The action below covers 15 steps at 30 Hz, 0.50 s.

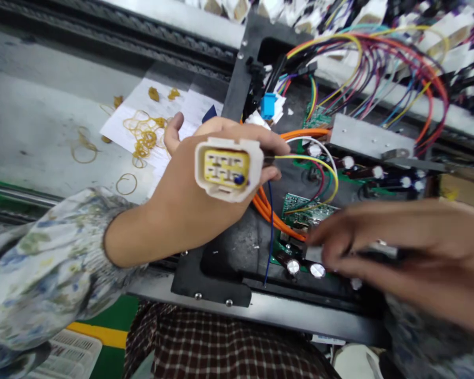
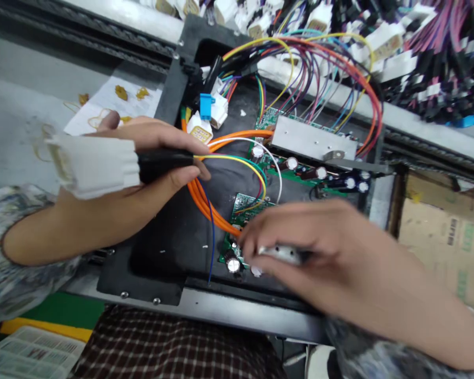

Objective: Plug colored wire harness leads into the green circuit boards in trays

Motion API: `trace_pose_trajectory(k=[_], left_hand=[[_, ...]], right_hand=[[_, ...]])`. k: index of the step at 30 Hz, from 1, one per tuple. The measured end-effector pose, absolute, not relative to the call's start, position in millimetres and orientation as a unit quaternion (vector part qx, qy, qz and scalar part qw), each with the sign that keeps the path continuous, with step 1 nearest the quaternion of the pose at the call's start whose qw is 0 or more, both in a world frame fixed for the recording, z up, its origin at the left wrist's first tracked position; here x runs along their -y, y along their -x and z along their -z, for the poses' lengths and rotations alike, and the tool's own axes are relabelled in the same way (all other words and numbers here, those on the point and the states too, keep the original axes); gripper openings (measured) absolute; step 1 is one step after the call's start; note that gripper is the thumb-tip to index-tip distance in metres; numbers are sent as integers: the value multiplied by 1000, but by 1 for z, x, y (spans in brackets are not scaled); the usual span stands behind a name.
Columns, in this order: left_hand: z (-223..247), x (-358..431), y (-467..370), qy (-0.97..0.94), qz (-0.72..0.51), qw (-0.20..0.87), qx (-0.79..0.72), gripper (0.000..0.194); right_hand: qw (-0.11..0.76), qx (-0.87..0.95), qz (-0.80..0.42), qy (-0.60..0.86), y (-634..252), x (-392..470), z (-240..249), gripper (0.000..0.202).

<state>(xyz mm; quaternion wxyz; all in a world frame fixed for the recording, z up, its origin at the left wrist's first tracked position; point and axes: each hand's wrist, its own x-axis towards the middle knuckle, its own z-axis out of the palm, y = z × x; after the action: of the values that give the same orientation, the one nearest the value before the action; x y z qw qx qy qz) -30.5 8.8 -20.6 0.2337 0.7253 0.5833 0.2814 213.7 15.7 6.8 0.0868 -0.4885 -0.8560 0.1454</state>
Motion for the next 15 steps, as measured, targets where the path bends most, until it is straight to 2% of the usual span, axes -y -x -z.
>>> trace_pose_trajectory(k=[4,10,15], left_hand=[[23,-8,30,-720,-266,226,-599,13],[23,-7,31,-718,-264,230,-602,18],[23,-7,31,-711,-264,231,-609,19]], right_hand=[[99,846,-167,497,-206,-18,0,29],[110,844,-241,465,-189,-25,11,6],[120,849,-223,464,-190,-28,13,5]])
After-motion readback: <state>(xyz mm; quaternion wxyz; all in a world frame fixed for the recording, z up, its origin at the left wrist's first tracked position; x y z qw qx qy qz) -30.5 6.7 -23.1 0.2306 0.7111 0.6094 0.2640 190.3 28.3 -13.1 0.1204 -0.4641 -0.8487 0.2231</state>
